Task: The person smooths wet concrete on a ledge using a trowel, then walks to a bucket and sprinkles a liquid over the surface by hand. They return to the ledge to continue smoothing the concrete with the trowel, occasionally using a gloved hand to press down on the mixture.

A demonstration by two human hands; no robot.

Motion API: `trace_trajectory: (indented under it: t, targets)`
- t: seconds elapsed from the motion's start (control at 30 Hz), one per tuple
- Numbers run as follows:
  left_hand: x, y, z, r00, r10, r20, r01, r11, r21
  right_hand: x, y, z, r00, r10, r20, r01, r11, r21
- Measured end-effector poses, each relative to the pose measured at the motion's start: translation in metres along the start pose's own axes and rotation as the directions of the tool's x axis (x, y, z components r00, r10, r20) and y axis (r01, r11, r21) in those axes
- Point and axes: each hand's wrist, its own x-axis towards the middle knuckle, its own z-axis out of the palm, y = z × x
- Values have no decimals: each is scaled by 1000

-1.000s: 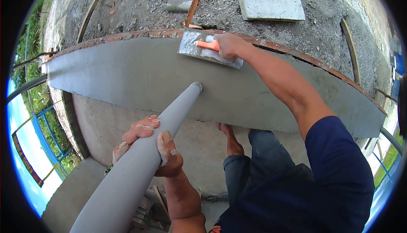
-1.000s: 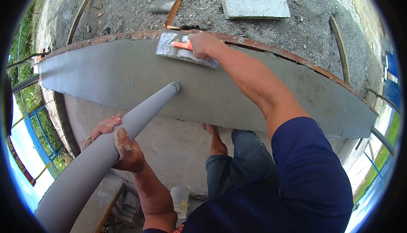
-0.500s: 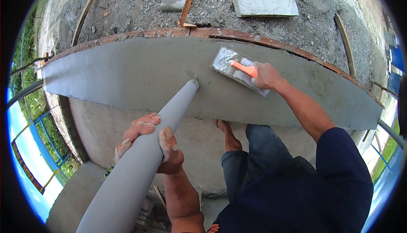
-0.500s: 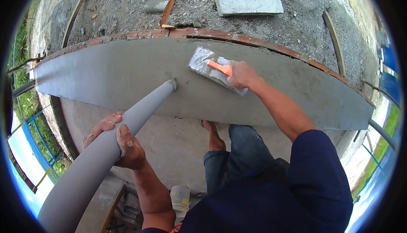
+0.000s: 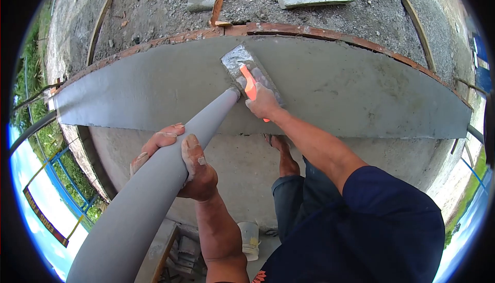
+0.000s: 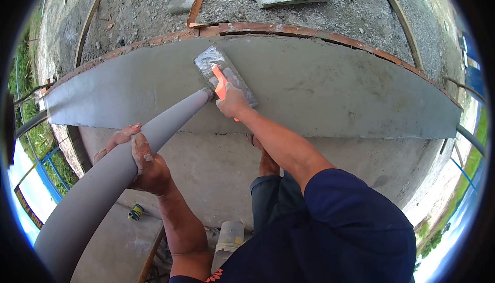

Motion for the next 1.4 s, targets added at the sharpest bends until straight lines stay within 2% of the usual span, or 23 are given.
trace_trajectory:
  t: [0.17, 0.27, 0.37, 0.47, 0.5, 0.57, 0.63, 0.67, 0.7, 0.73, 0.77, 0.83, 0.87, 0.93, 0.97, 1.03, 1.07, 1.13, 1.17, 1.27, 1.3, 1.33, 1.4]
  targets:
    - [1, 2, 2, 1000, -12, -23, 11, 1000, -4, 6, -3, -3, 1000, -10, -10, 8, 984, -178]
    - [7, 13, 10, 994, -37, -107, 33, 999, -41, 2, -4, -5, 997, 65, -47, -73, 979, -192]
    - [4, 5, -2, 999, -21, 45, 17, 996, 86, -1, 22, -33, 957, 171, -235, -195, 978, -80]
    - [2, 2, -3, 997, -63, 55, 61, 998, 27, -6, 73, -87, 894, 228, -386, -242, 970, 13]
    - [3, 7, -5, 995, -73, 74, 65, 992, 106, -15, 87, -109, 879, 262, -399, -270, 962, 36]
    - [3, 21, -9, 990, -99, 105, 68, 962, 264, -35, 120, -137, 751, 337, -568, -340, 935, 105]
    - [-38, 15, -15, 993, -112, -37, 115, 988, 100, -64, 145, -156, 612, 480, -629, -445, 866, 228]
    - [-65, 11, -16, 986, -128, -108, 130, 991, 16, -74, 167, -155, 599, 438, -670, -335, 897, 287]
    - [-93, 13, -19, 962, -253, 105, 246, 967, 72, -86, 186, -146, 581, 401, -708, -220, 915, 337]
    - [-117, 23, -19, 874, -377, 306, 342, 926, 162, -109, 172, -133, 656, 372, -657, -14, 876, 482]
    - [-122, 44, -5, 655, -459, 600, 368, 888, 277, -134, 145, -115, 728, 319, -607, 176, 769, 614]
    - [-157, 38, 33, 491, -333, 805, 235, 940, 246, -161, 108, -65, 823, 276, -496, 326, 485, 811]
    - [-169, 21, 43, 471, -334, 817, 239, 939, 246, -167, 105, -40, 873, 218, -437, 304, 459, 835]
    - [-187, -4, 59, 431, -334, 838, 250, 937, 245, -180, 87, -7, 956, 151, -251, 199, 296, 934]
    - [-183, -6, 59, 383, -345, 857, 258, 931, 259, -186, 71, 1, 986, 129, -109, 92, 132, 987]
    - [-170, -15, 49, 279, -364, 889, 269, 918, 292, -176, 75, 16, 998, -29, 63, -60, 100, 993]
    - [-172, -22, 44, 341, -421, 841, 299, 896, 327, -170, 80, 24, 984, -108, 142, -133, 91, 987]
    - [-183, -42, 37, 449, -515, 730, 366, 851, 376, -154, 83, 43, 962, -271, 18, 92, 387, 917]
    - [-188, -56, 37, 508, -514, 692, 304, 858, 414, -150, 90, 46, 934, -356, -24, 216, 509, 833]
    - [-192, -99, 39, 615, -536, 579, 171, 807, 565, -184, 87, 4, 928, -293, 231, 51, 714, 698]
    - [-187, -103, 42, 606, -571, 553, 202, 783, 588, -195, 104, -1, 941, -253, 225, -3, 658, 753]
    - [-183, -106, 46, 598, -606, 525, 232, 758, 610, -202, 130, -12, 943, -229, 243, -13, 703, 711]
    - [-209, -150, 55, 712, -493, 500, 63, 754, 654, -221, 200, -41, 941, -181, 285, -37, 783, 621]
